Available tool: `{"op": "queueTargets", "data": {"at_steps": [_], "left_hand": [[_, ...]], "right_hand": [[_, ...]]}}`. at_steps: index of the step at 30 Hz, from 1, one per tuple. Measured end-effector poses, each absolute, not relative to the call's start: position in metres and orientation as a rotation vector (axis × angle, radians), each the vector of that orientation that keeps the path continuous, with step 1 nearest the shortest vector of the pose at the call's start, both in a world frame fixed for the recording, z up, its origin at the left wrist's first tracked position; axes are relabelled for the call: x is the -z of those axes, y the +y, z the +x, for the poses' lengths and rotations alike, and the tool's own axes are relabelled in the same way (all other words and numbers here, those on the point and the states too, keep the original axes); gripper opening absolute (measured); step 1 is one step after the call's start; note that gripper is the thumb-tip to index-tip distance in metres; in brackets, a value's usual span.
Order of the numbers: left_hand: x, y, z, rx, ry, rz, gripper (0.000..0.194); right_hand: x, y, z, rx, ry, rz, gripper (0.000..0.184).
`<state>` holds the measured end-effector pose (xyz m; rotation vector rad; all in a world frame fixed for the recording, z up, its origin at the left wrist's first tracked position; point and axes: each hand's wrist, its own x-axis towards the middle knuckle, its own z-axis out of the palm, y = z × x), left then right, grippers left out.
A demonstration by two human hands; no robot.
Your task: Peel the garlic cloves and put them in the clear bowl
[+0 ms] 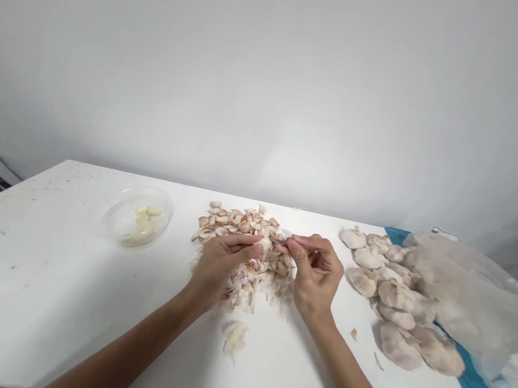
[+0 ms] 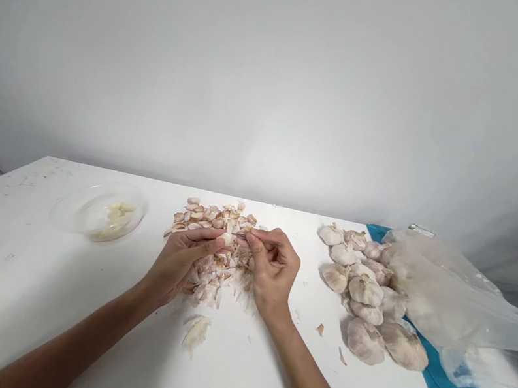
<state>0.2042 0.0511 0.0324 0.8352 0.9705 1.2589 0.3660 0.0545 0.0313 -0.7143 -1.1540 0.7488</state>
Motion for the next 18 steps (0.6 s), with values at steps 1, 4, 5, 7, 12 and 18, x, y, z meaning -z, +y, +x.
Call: {"op": "queueTargets", "data": {"at_steps": [1, 4, 5, 7, 12, 18], "left_hand": [[-0.033, 0.051, 0.204, -1.26, 0.977, 0.828, 0.035], [-0.033, 0.051, 0.205, -1.267, 0.983, 0.822, 0.033], [-0.033, 0.051, 0.206, -1.268, 0.98, 0.825, 0.033], [-0.031, 0.051, 0.207, -1.274, 0.97, 0.829, 0.033], [-0.029, 0.051, 0.209, -1.305, 0.962, 0.823, 0.036], [-0.034, 0.047, 0.211, -1.388, 1.014, 0.894, 0.029]], "right_hand": [[-0.032, 0.052, 0.367, -0.681, -1.204, -0.732, 0.009], [-0.031, 0.048, 0.37, -0.442, -1.369, -0.765, 0.015], [-0.03, 0.047, 0.37, -0.373, -1.413, -0.768, 0.017], [-0.03, 0.047, 0.369, -0.331, -1.422, -0.778, 0.017], [-0.034, 0.049, 0.359, -0.595, -1.16, -0.815, 0.004], [-0.028, 0.043, 0.363, -0.222, -1.408, -0.816, 0.021]]}}
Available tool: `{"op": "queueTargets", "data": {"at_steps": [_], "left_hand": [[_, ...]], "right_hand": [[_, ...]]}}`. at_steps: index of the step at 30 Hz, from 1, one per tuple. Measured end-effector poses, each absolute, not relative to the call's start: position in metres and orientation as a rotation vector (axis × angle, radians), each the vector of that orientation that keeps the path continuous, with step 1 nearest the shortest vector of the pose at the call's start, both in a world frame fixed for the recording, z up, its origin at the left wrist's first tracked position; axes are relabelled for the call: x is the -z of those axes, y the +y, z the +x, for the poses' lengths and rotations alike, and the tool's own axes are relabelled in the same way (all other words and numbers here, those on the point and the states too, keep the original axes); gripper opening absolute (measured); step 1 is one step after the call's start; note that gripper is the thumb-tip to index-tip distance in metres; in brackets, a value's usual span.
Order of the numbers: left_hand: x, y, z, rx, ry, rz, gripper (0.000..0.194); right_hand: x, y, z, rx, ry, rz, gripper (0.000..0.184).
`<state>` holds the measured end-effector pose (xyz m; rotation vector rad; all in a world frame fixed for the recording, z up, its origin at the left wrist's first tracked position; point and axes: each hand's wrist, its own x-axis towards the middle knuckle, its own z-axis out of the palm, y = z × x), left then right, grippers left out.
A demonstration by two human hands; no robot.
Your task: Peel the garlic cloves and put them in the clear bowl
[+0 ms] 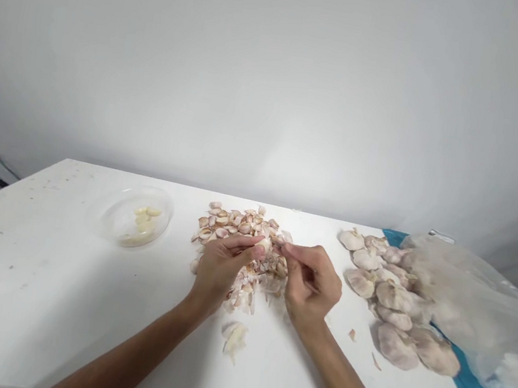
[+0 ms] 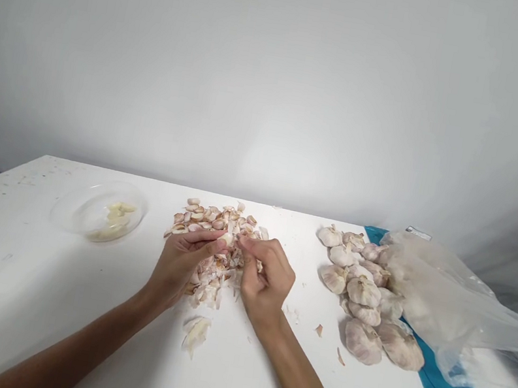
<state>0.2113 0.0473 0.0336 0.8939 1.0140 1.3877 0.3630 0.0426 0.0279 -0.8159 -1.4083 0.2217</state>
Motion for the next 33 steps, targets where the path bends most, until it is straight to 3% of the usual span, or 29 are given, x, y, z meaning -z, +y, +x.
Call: {"op": "queueTargets", "data": {"at_steps": [3, 8, 13, 16, 19, 23, 33], "left_hand": [[-0.036, 0.045, 0.214, -1.428, 1.042, 0.949, 0.028], [-0.03, 0.047, 0.214, -1.325, 0.958, 0.665, 0.032], [-0.027, 0.055, 0.207, -1.288, 0.914, 0.53, 0.021], [-0.032, 0.059, 0.203, -1.317, 0.891, 0.473, 0.014], [-0.038, 0.061, 0.2, -1.321, 0.866, 0.409, 0.021], [-0.038, 0.06, 0.199, -1.29, 0.805, 0.382, 0.029], [-0.038, 0.057, 0.202, -1.288, 0.688, 0.361, 0.011]], "right_hand": [[-0.027, 0.04, 0.363, -0.133, -1.446, -0.814, 0.024], [-0.034, 0.051, 0.362, -0.49, -1.147, -0.876, 0.003], [-0.034, 0.064, 0.37, -0.623, -0.999, -0.851, 0.014], [-0.032, 0.062, 0.371, -0.643, -1.155, -0.861, 0.011], [-0.032, 0.056, 0.371, -0.562, -1.354, -0.854, 0.005], [-0.031, 0.052, 0.371, -0.488, -1.548, -0.807, 0.015], [-0.03, 0.053, 0.368, -0.406, -1.604, -0.744, 0.027]]}}
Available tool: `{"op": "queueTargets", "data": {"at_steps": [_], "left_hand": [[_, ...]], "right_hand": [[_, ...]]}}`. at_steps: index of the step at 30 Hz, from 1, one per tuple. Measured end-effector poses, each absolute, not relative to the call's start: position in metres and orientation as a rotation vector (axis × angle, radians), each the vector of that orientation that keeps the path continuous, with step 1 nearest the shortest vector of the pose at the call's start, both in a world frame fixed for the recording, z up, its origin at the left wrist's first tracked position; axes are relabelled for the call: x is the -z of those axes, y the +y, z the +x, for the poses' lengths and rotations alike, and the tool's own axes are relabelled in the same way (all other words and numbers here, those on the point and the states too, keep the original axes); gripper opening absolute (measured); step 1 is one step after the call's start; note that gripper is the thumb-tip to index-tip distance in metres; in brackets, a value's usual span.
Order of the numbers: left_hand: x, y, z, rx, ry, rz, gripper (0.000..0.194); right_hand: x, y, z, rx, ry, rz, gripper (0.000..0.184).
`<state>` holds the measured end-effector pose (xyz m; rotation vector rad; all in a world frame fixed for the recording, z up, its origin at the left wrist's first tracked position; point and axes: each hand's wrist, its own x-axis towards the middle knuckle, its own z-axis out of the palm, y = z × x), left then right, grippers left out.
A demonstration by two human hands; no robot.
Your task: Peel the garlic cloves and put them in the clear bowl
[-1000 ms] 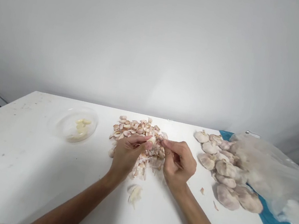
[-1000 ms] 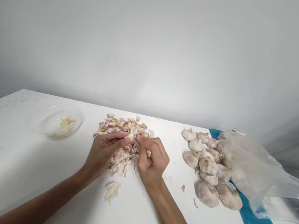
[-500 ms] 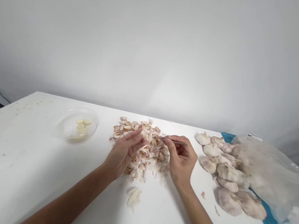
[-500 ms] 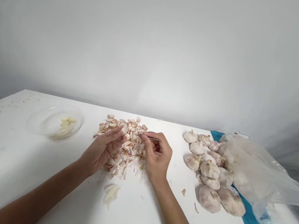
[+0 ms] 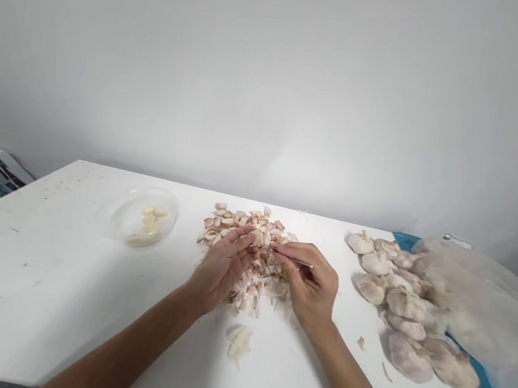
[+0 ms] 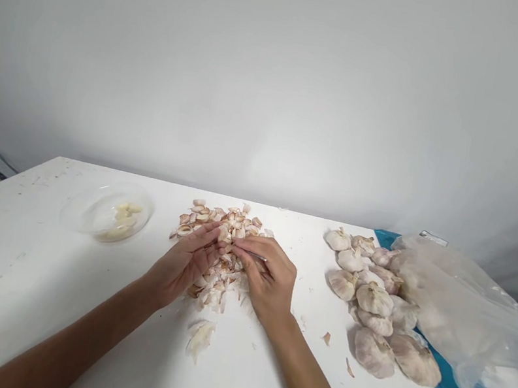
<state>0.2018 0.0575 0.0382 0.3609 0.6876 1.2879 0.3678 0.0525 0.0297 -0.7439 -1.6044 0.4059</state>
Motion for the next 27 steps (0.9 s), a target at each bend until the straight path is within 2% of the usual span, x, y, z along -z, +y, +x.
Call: {"op": "queueTargets", "data": {"at_steps": [7, 14, 27], "left_hand": [[-0.0367, 0.0549, 0.2029, -1.25, 0.64, 0.354, 0.005], [-0.0392, 0.0523, 0.2061, -1.241, 0.625, 0.341, 0.01], [-0.0392, 0.048, 0.2072, -1.243, 0.583, 0.392, 0.014]], "right_hand": [[-0.029, 0.0507, 0.371, -0.228, -1.581, -0.614, 0.036], [-0.0272, 0.0519, 0.3715, -0.094, -1.685, -0.509, 0.046], [-0.0257, 0.0512, 0.3718, -0.105, -1.665, -0.599, 0.041]]}}
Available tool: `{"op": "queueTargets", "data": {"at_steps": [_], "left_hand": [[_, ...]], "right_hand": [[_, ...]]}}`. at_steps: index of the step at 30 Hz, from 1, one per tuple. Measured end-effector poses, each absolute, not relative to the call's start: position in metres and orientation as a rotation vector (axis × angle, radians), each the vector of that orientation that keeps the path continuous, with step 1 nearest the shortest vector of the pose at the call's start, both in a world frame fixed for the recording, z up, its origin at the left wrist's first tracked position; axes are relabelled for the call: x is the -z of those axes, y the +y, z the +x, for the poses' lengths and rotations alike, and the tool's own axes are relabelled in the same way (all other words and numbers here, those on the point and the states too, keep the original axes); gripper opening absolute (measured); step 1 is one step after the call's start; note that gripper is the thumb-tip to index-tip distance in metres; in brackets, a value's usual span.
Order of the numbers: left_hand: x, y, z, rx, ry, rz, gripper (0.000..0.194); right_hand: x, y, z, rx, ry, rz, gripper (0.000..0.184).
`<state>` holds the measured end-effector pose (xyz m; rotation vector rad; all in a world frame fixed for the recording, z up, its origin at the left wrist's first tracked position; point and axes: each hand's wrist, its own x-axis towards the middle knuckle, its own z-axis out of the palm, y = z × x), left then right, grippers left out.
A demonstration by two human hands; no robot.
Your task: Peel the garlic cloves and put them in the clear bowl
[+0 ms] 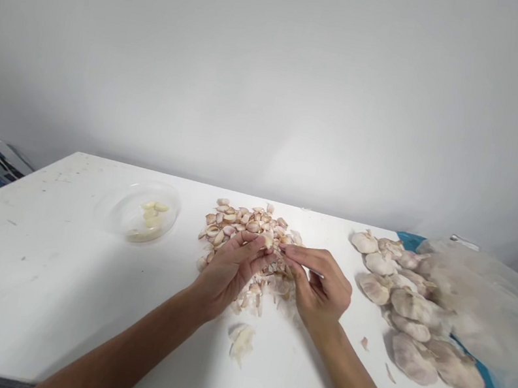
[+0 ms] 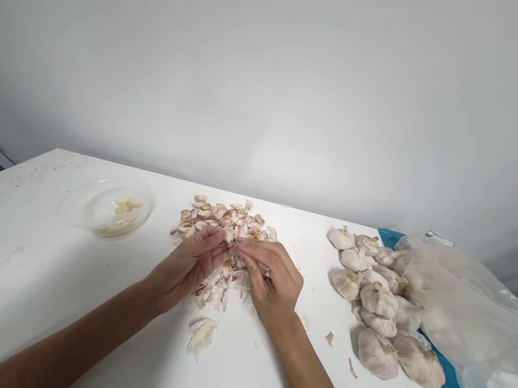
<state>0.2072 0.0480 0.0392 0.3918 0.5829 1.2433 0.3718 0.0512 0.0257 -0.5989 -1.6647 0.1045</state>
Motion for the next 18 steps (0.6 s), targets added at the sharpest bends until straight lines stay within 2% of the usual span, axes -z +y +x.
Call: {"op": "queueTargets", "data": {"at_steps": [18], "left_hand": [[-0.0375, 0.0476, 0.2082, -1.273, 0.6, 0.462, 0.021]], "right_hand": [[-0.028, 0.0528, 0.3731, -0.036, -1.687, -0.582, 0.041]]}}
